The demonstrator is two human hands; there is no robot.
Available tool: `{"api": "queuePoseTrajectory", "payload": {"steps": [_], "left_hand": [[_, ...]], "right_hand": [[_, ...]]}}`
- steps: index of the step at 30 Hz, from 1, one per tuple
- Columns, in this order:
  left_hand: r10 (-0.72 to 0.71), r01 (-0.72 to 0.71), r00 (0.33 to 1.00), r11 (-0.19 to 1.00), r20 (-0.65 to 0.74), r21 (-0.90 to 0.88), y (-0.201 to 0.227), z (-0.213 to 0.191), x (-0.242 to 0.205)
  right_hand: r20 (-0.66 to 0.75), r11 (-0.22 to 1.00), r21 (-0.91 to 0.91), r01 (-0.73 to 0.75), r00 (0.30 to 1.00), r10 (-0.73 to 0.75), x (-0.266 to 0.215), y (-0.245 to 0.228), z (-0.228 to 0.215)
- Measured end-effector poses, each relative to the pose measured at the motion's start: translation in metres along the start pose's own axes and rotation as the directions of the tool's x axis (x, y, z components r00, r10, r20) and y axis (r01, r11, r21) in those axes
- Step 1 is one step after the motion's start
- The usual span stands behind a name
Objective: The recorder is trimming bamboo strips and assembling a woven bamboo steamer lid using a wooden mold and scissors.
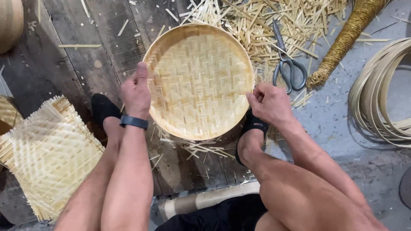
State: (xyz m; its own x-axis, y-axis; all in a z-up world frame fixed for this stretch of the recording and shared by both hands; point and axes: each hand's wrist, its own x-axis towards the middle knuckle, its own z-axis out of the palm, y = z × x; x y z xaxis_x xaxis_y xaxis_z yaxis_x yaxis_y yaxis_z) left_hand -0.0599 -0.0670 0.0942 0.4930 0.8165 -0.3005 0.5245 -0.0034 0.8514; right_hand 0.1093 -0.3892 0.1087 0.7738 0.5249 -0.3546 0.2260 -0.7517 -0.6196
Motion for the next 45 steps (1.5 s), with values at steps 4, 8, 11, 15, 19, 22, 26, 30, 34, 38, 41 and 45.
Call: {"api": "queuePoseTrajectory", "payload": {"steps": [4,8,11,15,19,22,26,30,34,38,41,45], "left_hand": [[0.641,-0.513,0.757,0.704,-0.129,0.491,0.028,0.05,-0.055],[0.531,-0.674,0.718,0.693,0.45,0.256,0.023,0.118,-0.13],[0.437,-0.639,0.71,0.729,0.553,0.244,-0.001,0.135,-0.153],[0.386,-0.633,0.739,0.68,0.553,0.37,0.007,0.123,-0.163],[0.408,-0.583,0.796,0.714,0.446,0.387,0.029,0.118,-0.168],[0.433,-0.656,0.741,0.631,0.514,0.414,-0.004,0.109,-0.154],[0.617,-0.742,0.658,0.433,0.433,0.511,-0.035,0.054,-0.082],[0.544,-0.724,0.681,0.398,0.491,0.563,-0.027,-0.01,0.036],[0.644,-0.643,0.709,0.422,0.287,0.64,-0.048,-0.054,0.13],[0.635,-0.537,0.754,0.449,0.168,0.714,-0.092,-0.07,0.196],[0.599,-0.493,0.787,0.465,0.149,0.736,-0.114,-0.075,0.214],[0.577,-0.413,0.811,0.447,0.097,0.794,-0.127,-0.093,0.198]], "right_hand": [[-0.046,0.992,-0.007,0.124,0.991,-0.124,-0.006,0.008,0.008],[0.154,0.989,0.135,0.056,0.985,-0.077,-0.004,0.025,0.008],[0.153,0.876,0.428,0.224,0.937,-0.314,-0.002,0.041,-0.013],[0.05,-0.03,0.999,-0.045,0.98,0.194,-0.006,-0.027,-0.069],[-0.042,0.715,0.699,0.028,0.999,0.002,-0.01,0.024,-0.028],[0.066,0.907,0.393,-0.15,0.989,0.135,-0.013,0.057,0.019],[0.17,0.893,0.39,-0.225,0.971,0.17,-0.045,0.083,0.065],[0.08,0.985,0.171,-0.015,0.997,0.002,-0.06,0.1,0.084],[0.068,0.984,0.172,-0.041,0.997,0.03,-0.056,0.103,0.09],[0.134,0.978,0.121,-0.17,0.979,0.153,-0.055,0.097,0.085],[0.172,0.977,0.087,-0.197,0.969,0.18,-0.052,0.09,0.081],[0.188,0.98,0.056,-0.188,0.966,0.175,-0.051,0.079,0.081]]}}
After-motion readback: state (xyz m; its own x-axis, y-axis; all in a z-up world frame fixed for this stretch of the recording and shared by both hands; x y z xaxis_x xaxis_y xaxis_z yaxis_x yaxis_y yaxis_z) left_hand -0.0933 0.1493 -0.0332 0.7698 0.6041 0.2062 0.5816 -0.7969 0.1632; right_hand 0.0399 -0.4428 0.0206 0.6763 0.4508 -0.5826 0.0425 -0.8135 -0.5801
